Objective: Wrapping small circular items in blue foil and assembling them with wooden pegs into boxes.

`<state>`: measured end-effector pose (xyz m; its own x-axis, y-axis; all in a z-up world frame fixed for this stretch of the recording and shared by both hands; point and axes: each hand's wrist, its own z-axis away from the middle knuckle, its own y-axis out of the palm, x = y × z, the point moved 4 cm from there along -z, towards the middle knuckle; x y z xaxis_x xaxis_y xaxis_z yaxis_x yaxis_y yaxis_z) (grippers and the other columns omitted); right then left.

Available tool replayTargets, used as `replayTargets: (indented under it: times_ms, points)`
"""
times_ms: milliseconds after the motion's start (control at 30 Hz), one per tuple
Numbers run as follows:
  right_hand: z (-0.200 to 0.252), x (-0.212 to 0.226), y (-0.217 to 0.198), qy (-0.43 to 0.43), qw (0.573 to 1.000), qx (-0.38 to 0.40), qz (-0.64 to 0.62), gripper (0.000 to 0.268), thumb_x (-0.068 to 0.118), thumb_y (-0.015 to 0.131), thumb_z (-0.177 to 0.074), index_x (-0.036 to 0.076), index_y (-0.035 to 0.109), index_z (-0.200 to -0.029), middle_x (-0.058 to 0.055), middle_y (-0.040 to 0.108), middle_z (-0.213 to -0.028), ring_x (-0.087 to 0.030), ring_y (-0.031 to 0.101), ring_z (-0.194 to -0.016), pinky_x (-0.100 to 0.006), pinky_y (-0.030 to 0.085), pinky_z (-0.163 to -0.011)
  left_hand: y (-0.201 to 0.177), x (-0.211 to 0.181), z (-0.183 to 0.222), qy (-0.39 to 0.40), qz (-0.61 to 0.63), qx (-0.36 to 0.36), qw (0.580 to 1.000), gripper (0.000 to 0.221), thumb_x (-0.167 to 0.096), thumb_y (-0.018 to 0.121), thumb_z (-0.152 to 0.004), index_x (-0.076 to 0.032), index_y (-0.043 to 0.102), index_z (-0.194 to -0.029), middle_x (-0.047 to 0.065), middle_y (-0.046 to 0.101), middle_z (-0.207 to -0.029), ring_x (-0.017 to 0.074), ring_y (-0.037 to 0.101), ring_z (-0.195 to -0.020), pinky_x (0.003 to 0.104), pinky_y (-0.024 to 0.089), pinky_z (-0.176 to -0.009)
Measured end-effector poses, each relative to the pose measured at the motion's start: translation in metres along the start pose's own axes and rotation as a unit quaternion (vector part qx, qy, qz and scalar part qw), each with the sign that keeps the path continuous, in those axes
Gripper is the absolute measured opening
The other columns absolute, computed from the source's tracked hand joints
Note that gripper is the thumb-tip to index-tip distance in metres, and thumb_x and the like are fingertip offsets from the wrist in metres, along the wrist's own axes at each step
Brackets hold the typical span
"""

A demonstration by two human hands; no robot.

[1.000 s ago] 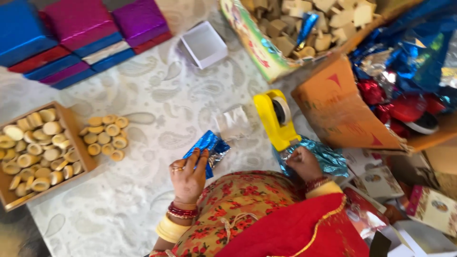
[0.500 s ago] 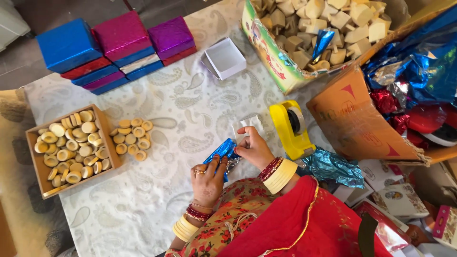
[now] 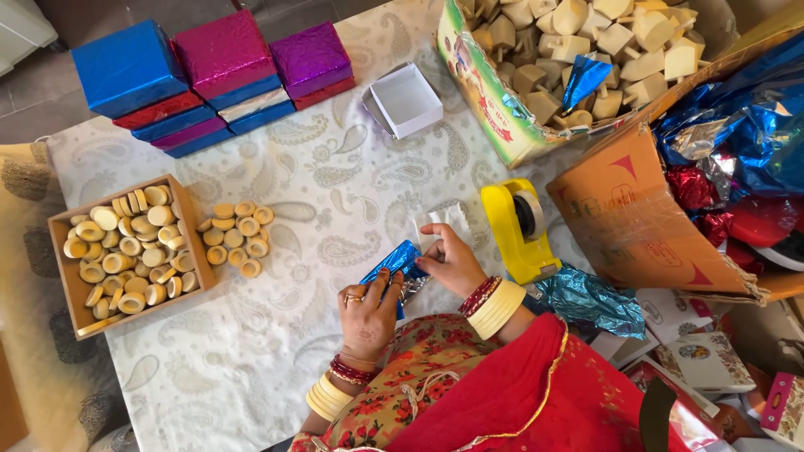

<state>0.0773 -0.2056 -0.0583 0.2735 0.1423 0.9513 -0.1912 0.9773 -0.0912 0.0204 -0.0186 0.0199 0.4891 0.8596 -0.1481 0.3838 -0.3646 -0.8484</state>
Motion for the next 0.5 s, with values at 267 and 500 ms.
replayTargets:
  times_ms: [267, 500]
  points:
    - [0.028, 0.078, 0.005, -0.256, 0.911, -0.125, 0.298, 0.053, 0.011, 0.079, -0.086, 0.017, 0.062, -0.135, -0.007, 0.068, -0.099, -0.024, 0.066, -0.089, -0.035, 0.054, -0.073, 0.0, 0.007, -0.006, -0.012, 0.005, 0.005, 1.0, 0.031, -0.012, 0.067, -0.086, -0.02, 0.076, -0.114, -0.003, 0.071, -0.115, 0.0168, 0.055, -0.083, 0.036, 0.044, -0.083]
    - [0.022, 0.059, 0.0, -0.417, 0.809, -0.083, 0.405, 0.051, 0.003, 0.073, -0.076, 0.03, 0.075, -0.119, -0.006, 0.063, -0.12, -0.029, 0.063, -0.107, -0.042, 0.051, -0.093, 0.01, 0.015, 0.001, -0.057, 0.087, 0.015, 0.994, 0.032, -0.017, 0.074, -0.088, -0.016, 0.072, -0.12, -0.002, 0.071, -0.115, 0.0176, 0.059, -0.089, 0.038, 0.042, -0.085]
